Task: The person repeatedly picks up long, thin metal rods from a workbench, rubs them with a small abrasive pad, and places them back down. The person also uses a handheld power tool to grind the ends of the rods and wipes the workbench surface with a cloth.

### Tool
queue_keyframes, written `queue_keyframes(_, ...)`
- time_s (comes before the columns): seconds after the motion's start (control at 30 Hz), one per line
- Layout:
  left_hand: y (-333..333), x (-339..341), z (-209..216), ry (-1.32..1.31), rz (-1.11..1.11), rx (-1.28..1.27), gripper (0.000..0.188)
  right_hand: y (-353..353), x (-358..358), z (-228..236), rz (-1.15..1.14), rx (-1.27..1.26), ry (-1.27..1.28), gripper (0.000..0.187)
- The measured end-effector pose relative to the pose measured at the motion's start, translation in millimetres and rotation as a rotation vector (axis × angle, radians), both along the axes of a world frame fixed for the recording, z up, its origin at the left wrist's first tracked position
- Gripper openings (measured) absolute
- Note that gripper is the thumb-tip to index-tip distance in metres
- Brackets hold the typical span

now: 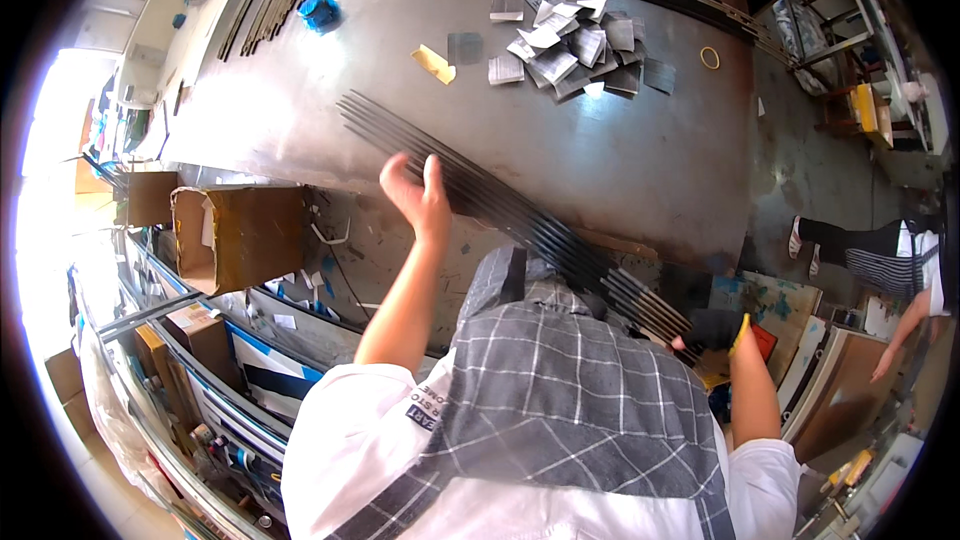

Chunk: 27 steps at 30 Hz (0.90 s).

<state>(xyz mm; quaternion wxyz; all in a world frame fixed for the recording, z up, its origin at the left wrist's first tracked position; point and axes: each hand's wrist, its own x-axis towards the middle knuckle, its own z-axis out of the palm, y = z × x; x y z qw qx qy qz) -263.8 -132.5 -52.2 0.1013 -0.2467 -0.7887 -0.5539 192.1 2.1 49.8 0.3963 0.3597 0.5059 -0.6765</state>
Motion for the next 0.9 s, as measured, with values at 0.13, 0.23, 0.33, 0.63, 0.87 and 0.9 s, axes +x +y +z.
queue_keyframes(0.13,-21.3,43.5,13.1,-1.24,-0.291,0.657,0.042,-11.5,-14.5,67.7,0.001,0.104,-0.067,0.06)
queue_keyframes(0.23,-1.6,75.1,43.8,-1.851,-0.523,0.989,0.052,-13.7,-6.4,76.7,0.018,0.175,-0.069,0.063)
queue_keyframes(0.33,17.1,94.7,37.3,-1.84,-0.676,1.044,0.053,-15.8,26.6,59.6,-0.053,0.207,0.036,0.057)
queue_keyframes(0.63,113.6,258.6,137.7,-1.684,-1.054,0.861,0.062,25.4,235.2,37.9,-0.084,0.424,0.241,0.035)
queue_keyframes(0.87,218.9,353.8,199.7,-1.783,-1.235,0.754,0.065,33.5,323.2,92.2,-0.474,0.424,0.122,0.037)
queue_keyframes(0.9,241.0,373.1,203.2,-1.819,-1.277,0.754,0.065,38.5,336.1,124.3,-0.571,0.397,0.057,0.039)
